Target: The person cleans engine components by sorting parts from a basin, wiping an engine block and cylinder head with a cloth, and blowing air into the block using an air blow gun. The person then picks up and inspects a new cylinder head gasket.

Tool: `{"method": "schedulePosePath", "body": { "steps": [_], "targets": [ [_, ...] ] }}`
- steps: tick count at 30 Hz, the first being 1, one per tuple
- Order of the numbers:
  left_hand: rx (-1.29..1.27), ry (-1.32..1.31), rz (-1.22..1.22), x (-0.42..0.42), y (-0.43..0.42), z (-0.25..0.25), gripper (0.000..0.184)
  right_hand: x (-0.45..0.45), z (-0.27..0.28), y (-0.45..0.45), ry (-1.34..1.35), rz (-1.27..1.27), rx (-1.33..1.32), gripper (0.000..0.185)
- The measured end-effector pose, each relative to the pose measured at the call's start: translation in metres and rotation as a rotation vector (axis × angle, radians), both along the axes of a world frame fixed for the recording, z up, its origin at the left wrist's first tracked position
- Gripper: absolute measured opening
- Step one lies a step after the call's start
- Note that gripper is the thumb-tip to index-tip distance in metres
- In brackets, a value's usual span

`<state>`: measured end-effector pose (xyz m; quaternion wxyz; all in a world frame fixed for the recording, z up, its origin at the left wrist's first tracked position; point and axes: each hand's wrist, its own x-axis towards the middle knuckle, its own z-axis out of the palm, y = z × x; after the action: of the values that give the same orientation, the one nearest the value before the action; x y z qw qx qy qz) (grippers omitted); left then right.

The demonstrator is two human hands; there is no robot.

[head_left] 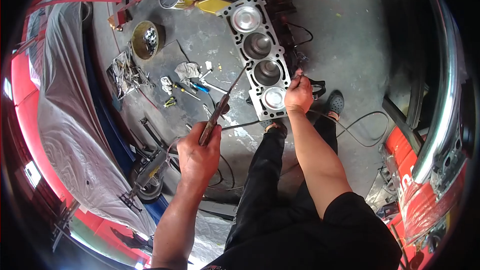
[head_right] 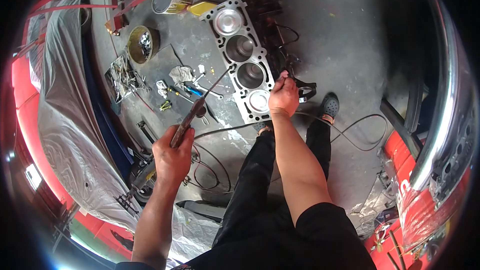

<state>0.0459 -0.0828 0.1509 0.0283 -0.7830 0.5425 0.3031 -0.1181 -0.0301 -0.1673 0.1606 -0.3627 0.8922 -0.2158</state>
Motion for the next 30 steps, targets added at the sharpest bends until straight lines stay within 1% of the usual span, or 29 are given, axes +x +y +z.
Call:
{"method": "schedulePosePath", "body": {
  "steps": [1,4,5,6,8,9,12,17,20,22,23,25,26,28,29,30],
  "targets": [
    [-0.007,-0.008,-0.022,0.005,0.004,-0.009,0.020,0.000,-0.001,0.001,0.013,-0.006,-0.025,0.021],
    [-0.048,0.044,-0.001,0.004,-0.005,0.010,0.019,0.000,0.001,-0.003,0.046,-0.014,-0.052,0.020],
    [-0.010,0.013,-0.011,0.004,-0.006,0.012,0.015,-0.003,-0.002,0.001,0.060,-0.004,-0.048,0.020],
    [-0.001,0.000,-0.009,0.007,0.002,0.016,0.015,-0.001,-0.004,0.002,0.064,0.010,-0.049,0.020],
    [-0.080,-0.080,-0.202,0.013,0.010,0.012,0.013,-0.001,0.003,-0.002,0.046,0.004,-0.021,0.018],
    [-0.097,-0.024,-0.109,0.008,0.017,0.013,0.013,-0.001,0.001,-0.004,0.047,0.002,-0.027,0.018],
    [-0.126,0.023,-0.088,0.006,0.026,0.010,0.016,-0.002,0.001,0.000,0.045,0.004,-0.029,0.018],
    [-0.115,0.009,-0.114,0.001,0.024,0.012,0.017,-0.001,0.001,0.000,0.031,-0.005,-0.012,0.017],
    [-0.062,-0.028,-0.133,0.001,0.022,0.006,0.018,-0.001,0.003,-0.001,0.021,-0.021,-0.007,0.017],
    [-0.132,-0.014,-0.213,0.004,0.024,0.000,0.018,-0.001,0.004,-0.001,-0.015,-0.029,-0.018,0.015],
    [-0.131,-0.019,-0.216,0.006,0.028,-0.002,0.018,0.000,0.002,0.001,-0.020,-0.031,-0.017,0.015],
    [-0.194,-0.092,-0.317,0.008,0.035,-0.006,0.017,0.001,-0.005,0.002,-0.036,-0.037,-0.064,0.014],
    [-0.193,-0.098,-0.318,0.003,0.034,-0.004,0.017,0.000,-0.001,0.001,-0.042,-0.037,-0.063,0.014],
    [-0.111,-0.130,-0.258,-0.011,0.027,0.002,0.017,-0.002,0.007,0.000,-0.120,-0.020,-0.074,0.012],
    [-0.031,-0.170,-0.207,-0.016,0.014,0.007,0.017,-0.002,0.006,0.000,-0.119,-0.024,-0.070,0.010],
    [-0.030,-0.112,-0.186,-0.007,0.001,0.006,0.018,-0.005,0.005,-0.003,-0.116,-0.024,-0.081,0.010]
  ]
}}
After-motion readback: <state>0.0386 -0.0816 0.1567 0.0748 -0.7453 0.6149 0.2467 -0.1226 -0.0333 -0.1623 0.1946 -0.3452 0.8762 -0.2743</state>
